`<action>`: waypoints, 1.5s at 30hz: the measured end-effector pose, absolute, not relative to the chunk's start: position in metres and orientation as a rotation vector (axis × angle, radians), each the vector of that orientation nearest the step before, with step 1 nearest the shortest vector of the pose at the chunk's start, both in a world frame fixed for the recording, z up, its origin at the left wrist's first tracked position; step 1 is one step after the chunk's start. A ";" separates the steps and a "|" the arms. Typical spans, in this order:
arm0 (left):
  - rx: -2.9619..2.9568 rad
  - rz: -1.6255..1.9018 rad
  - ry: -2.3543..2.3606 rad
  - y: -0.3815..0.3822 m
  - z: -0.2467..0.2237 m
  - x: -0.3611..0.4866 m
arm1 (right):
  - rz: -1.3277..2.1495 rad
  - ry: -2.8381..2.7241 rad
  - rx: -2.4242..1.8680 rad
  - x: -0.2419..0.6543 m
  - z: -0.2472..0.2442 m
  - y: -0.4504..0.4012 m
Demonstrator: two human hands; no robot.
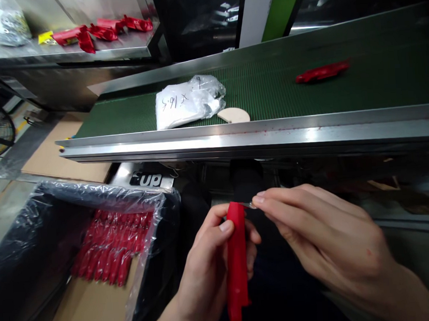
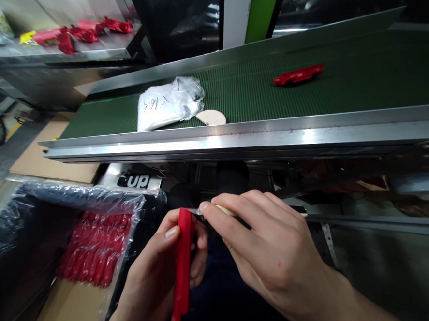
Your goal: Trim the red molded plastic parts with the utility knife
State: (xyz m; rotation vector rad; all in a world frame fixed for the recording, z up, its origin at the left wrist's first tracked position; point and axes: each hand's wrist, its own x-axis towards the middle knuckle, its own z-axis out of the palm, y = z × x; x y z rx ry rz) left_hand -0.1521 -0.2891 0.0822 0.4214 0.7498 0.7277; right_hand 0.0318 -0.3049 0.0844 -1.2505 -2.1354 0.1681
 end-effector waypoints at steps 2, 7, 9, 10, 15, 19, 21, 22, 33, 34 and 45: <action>0.419 0.726 0.743 -0.290 0.081 -0.153 | 0.168 -2.137 -1.245 0.032 0.084 -0.305; 0.393 0.719 0.744 -0.292 0.080 -0.153 | 0.170 -2.151 -1.245 0.030 0.085 -0.306; 0.369 0.710 0.757 -0.293 0.079 -0.153 | 0.172 -2.156 -1.248 0.029 0.084 -0.308; 0.359 0.707 0.761 -0.293 0.079 -0.153 | 0.171 -2.158 -1.250 0.029 0.084 -0.308; 0.288 0.714 0.774 -0.292 0.077 -0.156 | 0.216 -2.205 -1.230 0.030 0.083 -0.315; 0.254 0.714 0.793 -0.288 0.077 -0.158 | 0.236 -2.259 -1.231 0.026 0.081 -0.323; 0.274 0.733 0.800 -0.285 0.078 -0.158 | 0.236 -2.257 -1.230 0.023 0.082 -0.325; 0.288 0.743 0.795 -0.284 0.078 -0.158 | 0.232 -2.259 -1.227 0.021 0.082 -0.326; 0.297 0.791 0.705 -0.275 0.078 -0.161 | 0.189 -2.329 -1.194 0.008 0.095 -0.334; 0.291 0.789 0.699 -0.274 0.078 -0.161 | 0.186 -2.333 -1.193 0.007 0.094 -0.334; 0.303 0.861 0.742 -0.266 0.083 -0.158 | 0.326 -2.227 -1.118 0.020 0.094 -0.345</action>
